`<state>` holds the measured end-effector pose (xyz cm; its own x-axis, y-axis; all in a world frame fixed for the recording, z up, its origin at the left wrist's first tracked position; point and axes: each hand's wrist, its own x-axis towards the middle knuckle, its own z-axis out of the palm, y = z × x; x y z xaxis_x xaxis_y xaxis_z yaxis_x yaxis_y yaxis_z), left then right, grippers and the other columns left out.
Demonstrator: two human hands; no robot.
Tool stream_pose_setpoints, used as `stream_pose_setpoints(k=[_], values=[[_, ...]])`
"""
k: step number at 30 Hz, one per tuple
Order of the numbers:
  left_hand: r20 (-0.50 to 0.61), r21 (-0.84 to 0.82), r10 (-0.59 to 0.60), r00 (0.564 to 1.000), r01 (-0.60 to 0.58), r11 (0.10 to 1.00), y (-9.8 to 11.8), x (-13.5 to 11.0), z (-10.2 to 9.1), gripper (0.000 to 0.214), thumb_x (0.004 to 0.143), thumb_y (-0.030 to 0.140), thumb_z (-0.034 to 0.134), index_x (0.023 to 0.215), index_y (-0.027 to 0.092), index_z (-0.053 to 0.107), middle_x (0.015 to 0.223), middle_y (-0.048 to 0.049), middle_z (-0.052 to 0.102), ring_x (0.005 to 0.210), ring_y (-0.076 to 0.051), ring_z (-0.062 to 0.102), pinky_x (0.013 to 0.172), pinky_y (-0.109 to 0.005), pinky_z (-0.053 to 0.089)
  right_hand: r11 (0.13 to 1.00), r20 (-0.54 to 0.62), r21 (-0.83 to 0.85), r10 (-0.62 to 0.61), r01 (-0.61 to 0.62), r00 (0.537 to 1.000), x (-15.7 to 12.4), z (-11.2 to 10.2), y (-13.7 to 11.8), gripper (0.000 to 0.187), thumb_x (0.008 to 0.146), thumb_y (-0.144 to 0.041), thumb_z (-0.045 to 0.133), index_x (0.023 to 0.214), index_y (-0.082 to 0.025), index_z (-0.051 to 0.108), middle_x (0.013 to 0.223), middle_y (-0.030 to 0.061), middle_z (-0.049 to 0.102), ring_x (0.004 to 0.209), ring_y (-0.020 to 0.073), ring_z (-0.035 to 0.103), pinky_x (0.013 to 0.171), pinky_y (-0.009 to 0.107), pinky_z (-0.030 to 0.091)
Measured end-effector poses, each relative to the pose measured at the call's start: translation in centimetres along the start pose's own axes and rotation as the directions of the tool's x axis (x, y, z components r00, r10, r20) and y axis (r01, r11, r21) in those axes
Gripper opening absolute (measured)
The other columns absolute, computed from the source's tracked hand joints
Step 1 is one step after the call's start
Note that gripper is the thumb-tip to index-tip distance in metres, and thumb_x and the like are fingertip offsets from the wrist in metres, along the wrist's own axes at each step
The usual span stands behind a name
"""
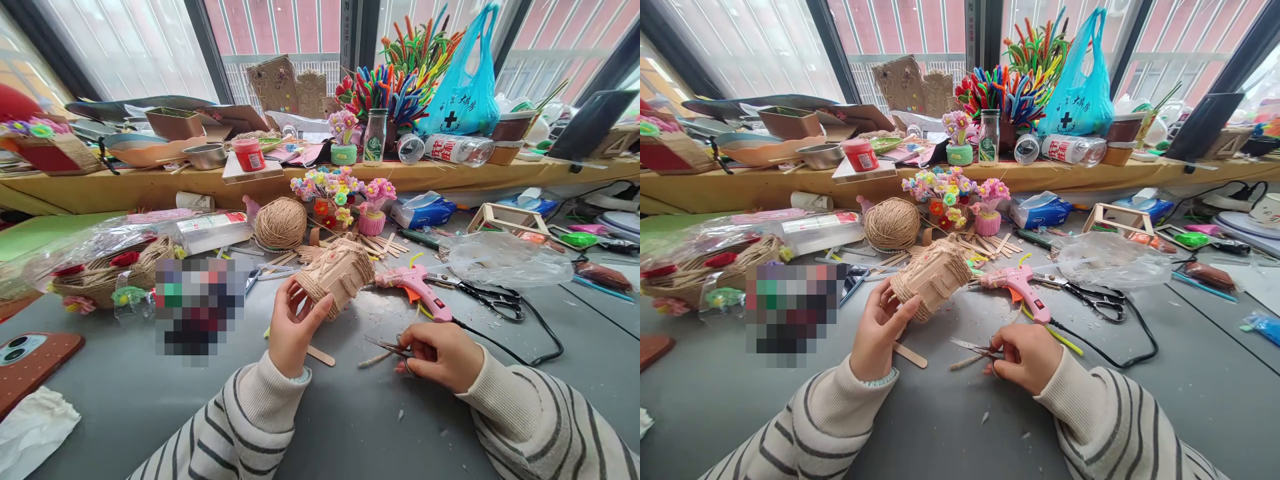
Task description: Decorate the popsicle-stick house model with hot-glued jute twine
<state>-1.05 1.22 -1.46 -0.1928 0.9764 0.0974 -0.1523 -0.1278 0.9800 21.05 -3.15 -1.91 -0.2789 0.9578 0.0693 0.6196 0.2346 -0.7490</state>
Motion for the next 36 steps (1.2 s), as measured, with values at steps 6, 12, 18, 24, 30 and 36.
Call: stream_pose_setpoints(k=[6, 12, 18, 24, 30, 36], values=[[0.039, 0.098, 0.141, 0.989, -0.145, 0.985, 0.3, -0.7, 0.1, 0.065, 0.058, 0.039, 0.076, 0.112, 0.023, 0.044, 0.117, -0.0103, 0.055, 0.113, -0.025, 0.053, 0.095, -0.042, 0.045, 0.999, -0.073, -0.037, -0.033, 0.03, 0.997, 0.2, 0.3, 1.1, 0.008, 0.067, -0.028, 0.064, 0.068, -0.021, 0.064, 0.05, -0.0012, 0.054, 0.042, 0.0095, 0.042, 0.043, 0.025, 0.035], [0.103, 0.178, 0.214, 0.971, -0.23, 0.957, 0.4, -1.2, 0.1, 0.066, 0.061, 0.037, 0.075, 0.116, 0.022, 0.042, 0.119, -0.0113, 0.053, 0.115, -0.025, 0.051, 0.097, -0.043, 0.044, 0.998, -0.225, -0.049, 0.02, -0.032, 0.974, 0.5, 0.0, 1.7, 0.008, 0.065, -0.03, 0.064, 0.067, -0.022, 0.064, 0.043, -0.004, 0.051, 0.039, 0.0099, 0.044, 0.045, 0.027, 0.04], [0.112, 0.165, 0.204, 0.973, -0.221, 0.961, 0.5, -1.2, 0.1, 0.066, 0.061, 0.036, 0.075, 0.116, 0.022, 0.042, 0.12, -0.0121, 0.053, 0.115, -0.026, 0.051, 0.098, -0.045, 0.043, 0.941, -0.16, 0.282, 0.239, -0.188, 0.958, 0.3, 0.2, 0.6, 0.025, 0.067, -0.045, 0.064, 0.076, -0.021, 0.062, 0.053, -0.0015, 0.06, 0.039, 0.0124, 0.054, 0.04, 0.027, 0.046], [0.052, 0.075, 0.175, 0.983, -0.179, 0.981, 0.6, -1.1, 0.1, 0.065, 0.06, 0.038, 0.076, 0.114, 0.023, 0.043, 0.118, -0.0108, 0.054, 0.114, -0.025, 0.052, 0.099, -0.045, 0.041, 0.857, -0.155, 0.471, 0.315, -0.211, 0.936, 0.5, 1.2, 0.1, 0.039, 0.063, -0.048, 0.068, 0.088, -0.018, 0.063, 0.066, 0.0021, 0.064, 0.051, 0.0145, 0.062, 0.049, 0.028, 0.057], [0.01, 0.014, 0.239, 0.971, -0.239, 0.971, 0.6, -1.1, 0.1, 0.065, 0.062, 0.033, 0.076, 0.116, 0.022, 0.043, 0.118, -0.0103, 0.054, 0.111, -0.023, 0.053, 0.097, -0.04, 0.041, 0.961, -0.313, 0.272, 0.143, -0.055, 0.939, 0.6, 0.1, 0.1, 0.032, 0.073, -0.049, 0.06, 0.081, -0.019, 0.065, 0.063, 0.0005, 0.061, 0.043, 0.0094, 0.052, 0.042, 0.024, 0.048], [0.013, -0.014, 0.186, 0.982, -0.186, 0.982, 0.7, -1.2, 0.1, 0.065, 0.06, 0.034, 0.077, 0.114, 0.021, 0.043, 0.119, -0.0103, 0.054, 0.112, -0.023, 0.051, 0.096, -0.039, 0.042, 0.948, -0.535, -0.255, 0.028, -0.193, 0.844, 1.2, -3.4, 2.7, 0.042, 0.083, -0.053, 0.041, 0.082, -0.018, 0.065, 0.079, 0.0073, 0.064, 0.066, 0.0173, 0.057, 0.062, 0.03, 0.046]])
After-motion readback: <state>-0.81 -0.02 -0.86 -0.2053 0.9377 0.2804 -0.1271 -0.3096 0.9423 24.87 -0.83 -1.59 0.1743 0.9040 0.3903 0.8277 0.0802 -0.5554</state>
